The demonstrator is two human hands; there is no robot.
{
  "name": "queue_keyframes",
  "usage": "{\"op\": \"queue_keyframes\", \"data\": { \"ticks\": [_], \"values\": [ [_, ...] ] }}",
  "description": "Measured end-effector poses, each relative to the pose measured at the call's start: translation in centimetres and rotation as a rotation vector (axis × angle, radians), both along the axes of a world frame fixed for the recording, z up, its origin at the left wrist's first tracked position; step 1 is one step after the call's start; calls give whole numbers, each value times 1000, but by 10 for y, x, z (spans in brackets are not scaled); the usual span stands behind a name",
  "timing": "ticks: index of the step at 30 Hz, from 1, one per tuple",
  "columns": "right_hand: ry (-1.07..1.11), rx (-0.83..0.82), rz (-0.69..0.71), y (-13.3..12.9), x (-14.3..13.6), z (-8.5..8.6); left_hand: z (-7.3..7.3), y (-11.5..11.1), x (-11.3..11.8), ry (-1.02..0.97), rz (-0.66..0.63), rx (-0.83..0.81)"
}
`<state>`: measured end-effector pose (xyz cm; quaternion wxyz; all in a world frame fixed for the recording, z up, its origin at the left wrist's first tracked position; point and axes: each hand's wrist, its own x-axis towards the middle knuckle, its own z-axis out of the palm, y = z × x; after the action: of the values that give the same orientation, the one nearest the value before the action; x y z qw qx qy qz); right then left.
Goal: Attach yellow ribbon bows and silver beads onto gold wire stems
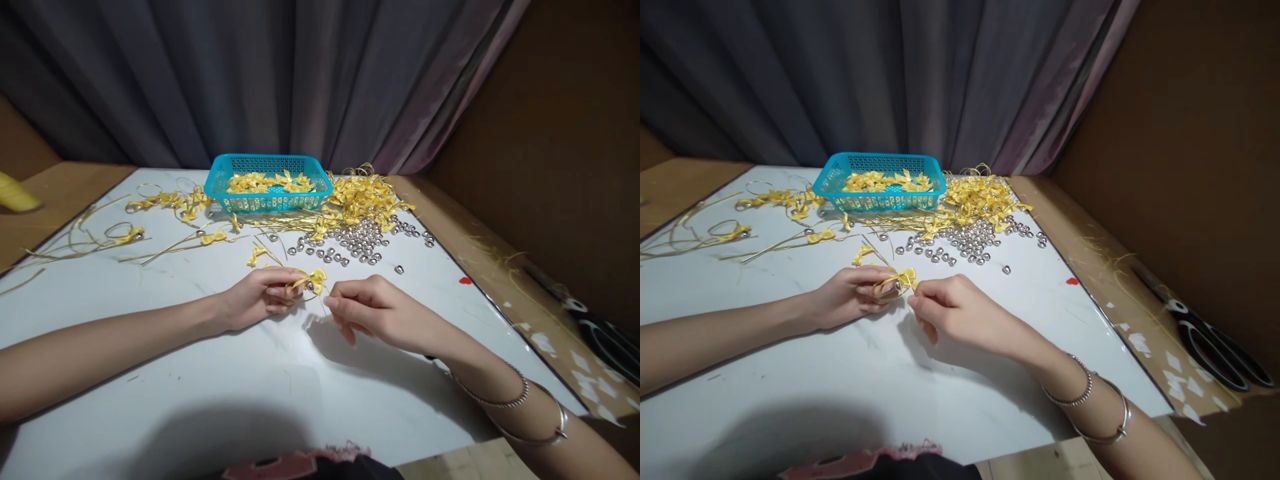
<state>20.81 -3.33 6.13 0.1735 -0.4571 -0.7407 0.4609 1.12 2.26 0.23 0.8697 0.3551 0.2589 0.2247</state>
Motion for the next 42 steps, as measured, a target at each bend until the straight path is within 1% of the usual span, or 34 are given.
{"op": "queue_keyframes", "data": {
  "ticks": [1,3,5,8,10,11,14,16,18,20,21,23,26,29,31,33,37,39,42],
  "values": [
    [-13,53,-12,0,0,1,0,0,0,2,6,1],
    [-28,177,-77,-1,0,3,-1,0,0,11,26,4],
    [-11,268,-198,-3,3,7,-1,1,1,20,52,8],
    [75,320,-408,-7,9,12,0,2,3,29,102,26],
    [165,328,-482,-8,14,14,0,3,4,43,133,49],
    [215,317,-494,-8,16,14,0,3,4,51,148,60],
    [338,215,-462,-6,19,15,1,2,5,75,188,99],
    [348,106,-420,-4,17,15,1,1,6,105,203,133],
    [269,-2,-362,-1,14,12,1,1,6,135,206,174],
    [147,-51,-305,2,11,8,1,0,6,148,199,213],
    [87,-40,-280,3,10,6,1,0,7,148,192,228],
    [-7,34,-243,4,8,1,2,0,6,144,174,245],
    [-86,137,-192,5,7,-3,2,0,6,135,143,244],
    [-110,160,-180,5,5,-3,2,1,6,136,122,246],
    [-116,143,-194,5,4,-1,1,1,5,140,119,261],
    [-96,75,-186,3,3,0,0,0,6,143,126,287],
    [84,-136,-71,-5,-5,0,-2,0,7,189,181,349],
    [166,-182,-29,-10,-12,-1,-2,0,8,218,224,373],
    [213,-206,14,-17,-21,-1,-2,0,10,236,281,398]
  ]
}}
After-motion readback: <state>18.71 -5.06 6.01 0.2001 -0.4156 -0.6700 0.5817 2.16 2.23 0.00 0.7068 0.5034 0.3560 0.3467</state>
